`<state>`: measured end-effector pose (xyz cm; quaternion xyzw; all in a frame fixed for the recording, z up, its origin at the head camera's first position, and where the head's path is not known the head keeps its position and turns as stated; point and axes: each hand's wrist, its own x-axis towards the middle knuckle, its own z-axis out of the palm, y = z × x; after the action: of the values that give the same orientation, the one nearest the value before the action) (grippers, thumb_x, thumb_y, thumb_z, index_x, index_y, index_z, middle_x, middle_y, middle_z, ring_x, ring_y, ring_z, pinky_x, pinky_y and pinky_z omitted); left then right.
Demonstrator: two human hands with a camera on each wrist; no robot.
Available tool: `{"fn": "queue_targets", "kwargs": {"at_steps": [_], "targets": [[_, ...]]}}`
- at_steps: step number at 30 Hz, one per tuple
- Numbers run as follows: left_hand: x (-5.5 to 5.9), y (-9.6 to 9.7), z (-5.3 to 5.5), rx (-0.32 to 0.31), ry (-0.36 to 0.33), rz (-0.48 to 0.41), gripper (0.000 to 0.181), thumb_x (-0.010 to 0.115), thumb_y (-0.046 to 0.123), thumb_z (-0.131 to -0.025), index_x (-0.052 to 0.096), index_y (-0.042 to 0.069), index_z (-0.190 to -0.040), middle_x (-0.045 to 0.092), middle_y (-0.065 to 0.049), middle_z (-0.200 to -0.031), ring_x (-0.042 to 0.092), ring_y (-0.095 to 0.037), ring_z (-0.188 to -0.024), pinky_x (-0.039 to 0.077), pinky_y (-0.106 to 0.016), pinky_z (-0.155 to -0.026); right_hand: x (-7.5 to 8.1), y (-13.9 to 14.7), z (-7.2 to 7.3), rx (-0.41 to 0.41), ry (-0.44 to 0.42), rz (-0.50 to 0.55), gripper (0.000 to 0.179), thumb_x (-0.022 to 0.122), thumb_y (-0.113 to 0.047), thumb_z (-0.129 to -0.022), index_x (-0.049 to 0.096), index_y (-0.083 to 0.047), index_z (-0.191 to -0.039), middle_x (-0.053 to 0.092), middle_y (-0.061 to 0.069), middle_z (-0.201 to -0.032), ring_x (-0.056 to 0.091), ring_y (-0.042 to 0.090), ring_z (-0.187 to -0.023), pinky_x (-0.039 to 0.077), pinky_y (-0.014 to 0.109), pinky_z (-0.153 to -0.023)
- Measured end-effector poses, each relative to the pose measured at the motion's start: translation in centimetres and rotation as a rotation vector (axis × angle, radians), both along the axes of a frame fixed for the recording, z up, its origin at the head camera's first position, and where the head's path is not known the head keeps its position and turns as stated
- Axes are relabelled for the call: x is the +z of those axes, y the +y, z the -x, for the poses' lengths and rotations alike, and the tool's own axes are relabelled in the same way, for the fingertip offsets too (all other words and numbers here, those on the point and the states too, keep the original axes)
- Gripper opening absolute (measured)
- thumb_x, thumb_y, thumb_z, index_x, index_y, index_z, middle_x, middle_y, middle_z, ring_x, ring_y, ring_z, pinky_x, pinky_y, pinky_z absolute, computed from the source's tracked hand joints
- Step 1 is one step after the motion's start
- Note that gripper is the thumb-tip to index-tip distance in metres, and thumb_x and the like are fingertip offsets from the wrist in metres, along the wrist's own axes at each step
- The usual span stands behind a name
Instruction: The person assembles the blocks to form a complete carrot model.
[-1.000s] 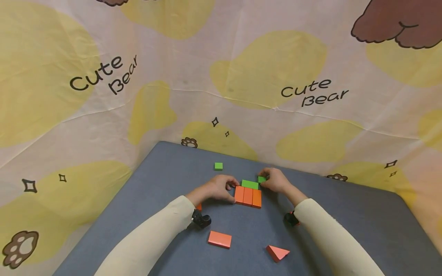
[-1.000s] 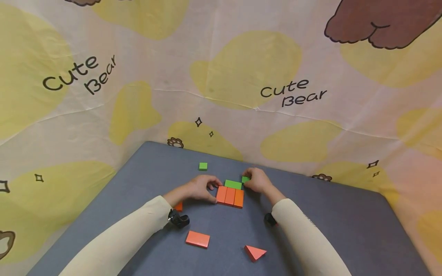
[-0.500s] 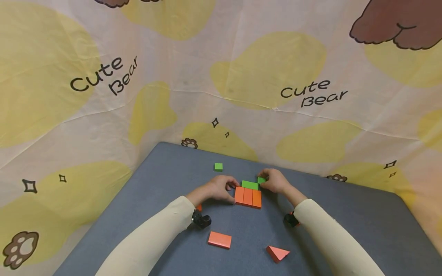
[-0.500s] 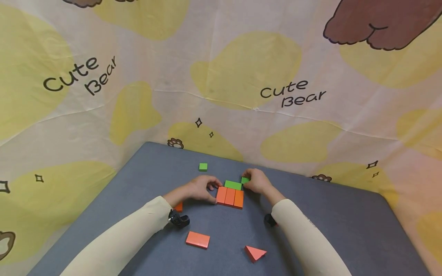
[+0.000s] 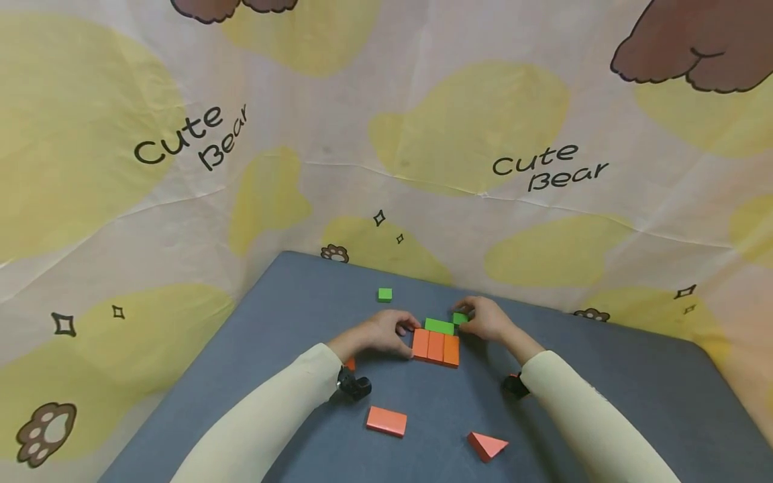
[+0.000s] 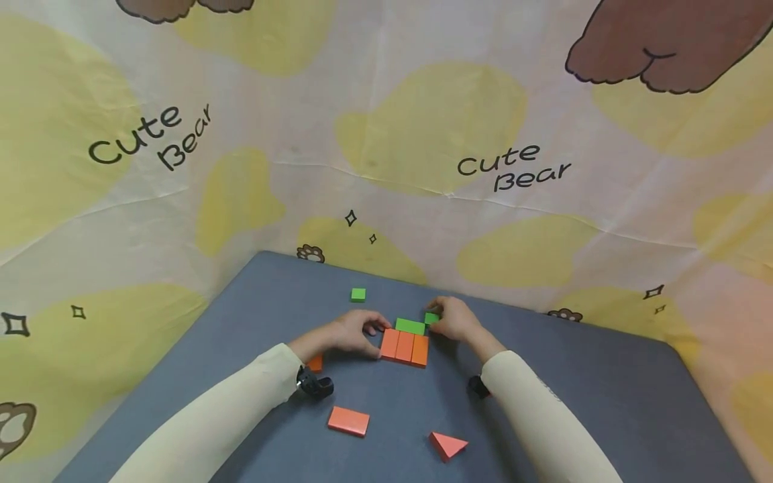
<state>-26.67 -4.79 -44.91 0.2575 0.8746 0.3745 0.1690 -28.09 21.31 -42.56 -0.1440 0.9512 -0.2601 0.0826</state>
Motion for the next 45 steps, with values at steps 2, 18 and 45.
{"fn": "queue_targets", "kwargs": {"at_steps": [2,18,45], "targets": [[0.1,-0.2,0.3,0.003,-0.009,-0.036,0.051,0.083,0.016,-0.073,0.063,0.012,-0.12,0.063,-0.003,-0.115,0.059,-0.014,-0.098,0.05,-0.029,-0.085,0.5,0.4,-0.3,0.0,-0.003,0.018,0.041,0.071,-0.009,-0.082,0.061,-0.003,-0.122,0.061,0.022,-0.117,0.063,0.035,-0.102,0.054,0.043,-0.077],[1.9,-4.3,4.1,0.291,0.099,-0.044,0.045,0.077,0.019,-0.08,0.063,0.009,-0.121,0.057,-0.011,-0.125,0.06,-0.024,-0.104,0.051,-0.039,-0.084,0.5,0.4,-4.4,-0.051,-0.226,0.284,0.052,0.076,-0.012,-0.08,0.053,0.001,-0.125,0.055,0.021,-0.112,0.057,0.019,-0.077,0.054,0.036,-0.067],[0.2,-3.2,6.6,0.353,0.058,0.117,0.042,0.072,0.019,-0.085,0.062,0.008,-0.125,0.06,-0.013,-0.125,0.056,-0.027,-0.114,0.046,-0.042,-0.096,-1.3,-0.1,-4.9,-0.063,-0.139,0.134,0.052,0.084,-0.011,-0.069,0.058,-0.003,-0.113,0.056,0.009,-0.091,0.049,0.019,-0.077,0.04,0.031,-0.065]]}}
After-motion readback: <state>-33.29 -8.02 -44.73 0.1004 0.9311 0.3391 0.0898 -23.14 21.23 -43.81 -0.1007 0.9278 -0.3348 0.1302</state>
